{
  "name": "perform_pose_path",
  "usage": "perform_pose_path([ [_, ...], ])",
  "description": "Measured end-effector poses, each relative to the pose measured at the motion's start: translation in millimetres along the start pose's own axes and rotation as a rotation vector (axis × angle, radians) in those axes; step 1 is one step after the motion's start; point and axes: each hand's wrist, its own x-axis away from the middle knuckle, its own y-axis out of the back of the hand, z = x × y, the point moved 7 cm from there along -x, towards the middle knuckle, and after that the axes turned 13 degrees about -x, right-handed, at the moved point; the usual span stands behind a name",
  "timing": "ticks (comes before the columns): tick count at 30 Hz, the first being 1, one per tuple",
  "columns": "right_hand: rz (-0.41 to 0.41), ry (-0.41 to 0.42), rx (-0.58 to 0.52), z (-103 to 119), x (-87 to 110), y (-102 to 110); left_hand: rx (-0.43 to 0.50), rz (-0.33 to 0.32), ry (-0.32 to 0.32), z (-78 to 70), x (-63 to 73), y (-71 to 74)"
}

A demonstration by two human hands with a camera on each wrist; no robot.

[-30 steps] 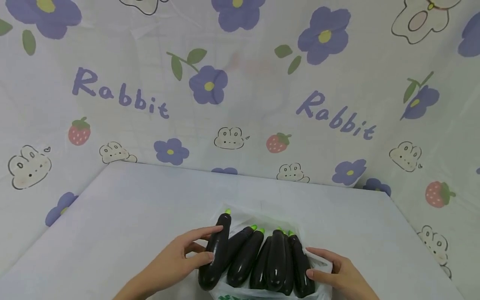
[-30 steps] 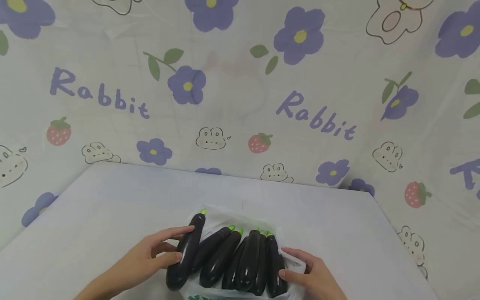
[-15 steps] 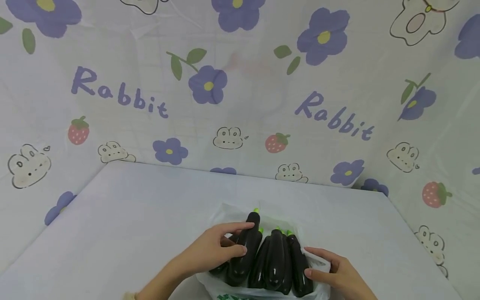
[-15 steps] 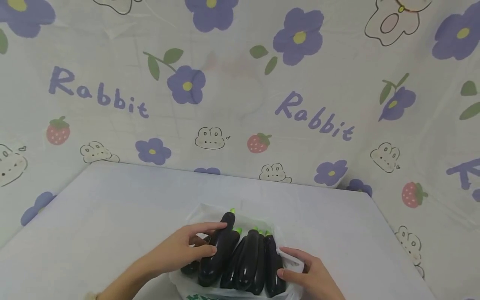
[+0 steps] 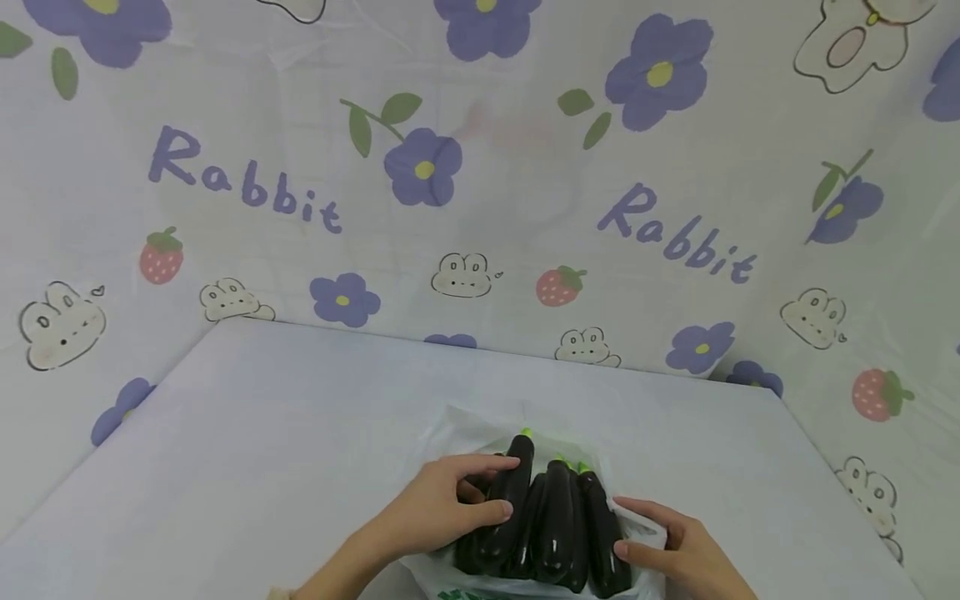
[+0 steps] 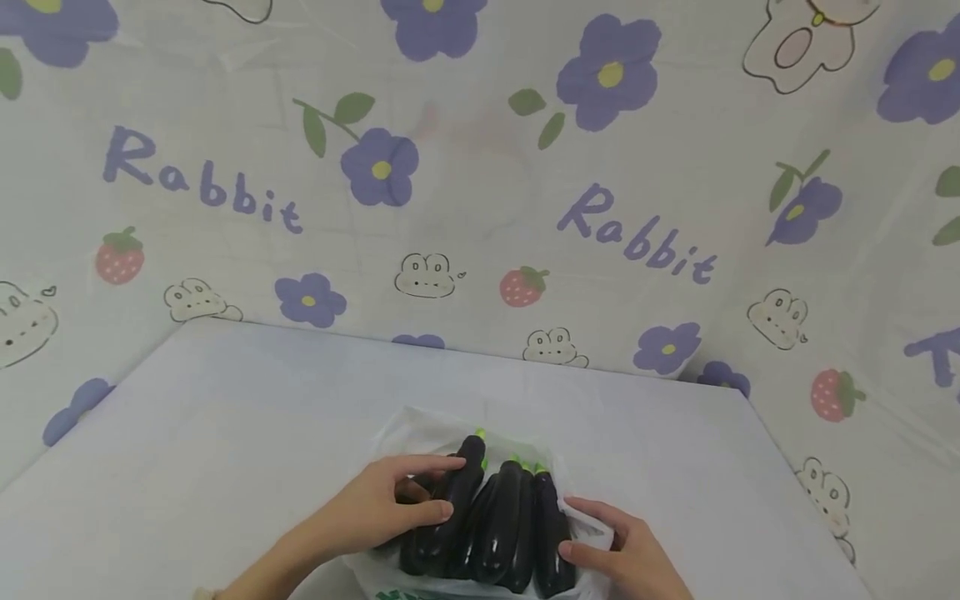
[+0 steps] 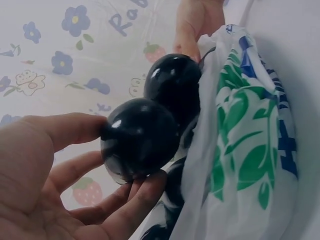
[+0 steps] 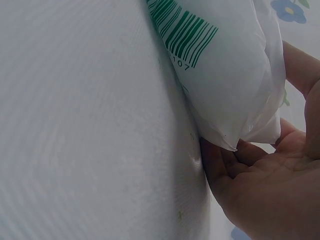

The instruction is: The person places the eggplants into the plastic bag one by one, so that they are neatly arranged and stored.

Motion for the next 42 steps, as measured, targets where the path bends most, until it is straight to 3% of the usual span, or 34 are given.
perform_pose_path([
  [14, -0.002, -0.001, -0.023, -2.5, -0.4, 0.9, -0.066, -0.115, -0.022, -3.5, -1.9, -3.6],
  [29, -0.013, -0.032, -0.092, -9.5, 7.1, 3.0, -0.121, -0.165, -0.008, -4.6, -4.4, -11.8],
  [36, 0.033, 0.0, -0.109, -1.5, 6.1, 3.2, -0.146, -0.21, -0.039, -5.0, -2.3, -3.5],
  [42, 0.072, 0.05, -0.186, 9.7, 10.4, 8.0, -0.197, -0.266, -0.088, -4.5, 10.0, 13.5],
])
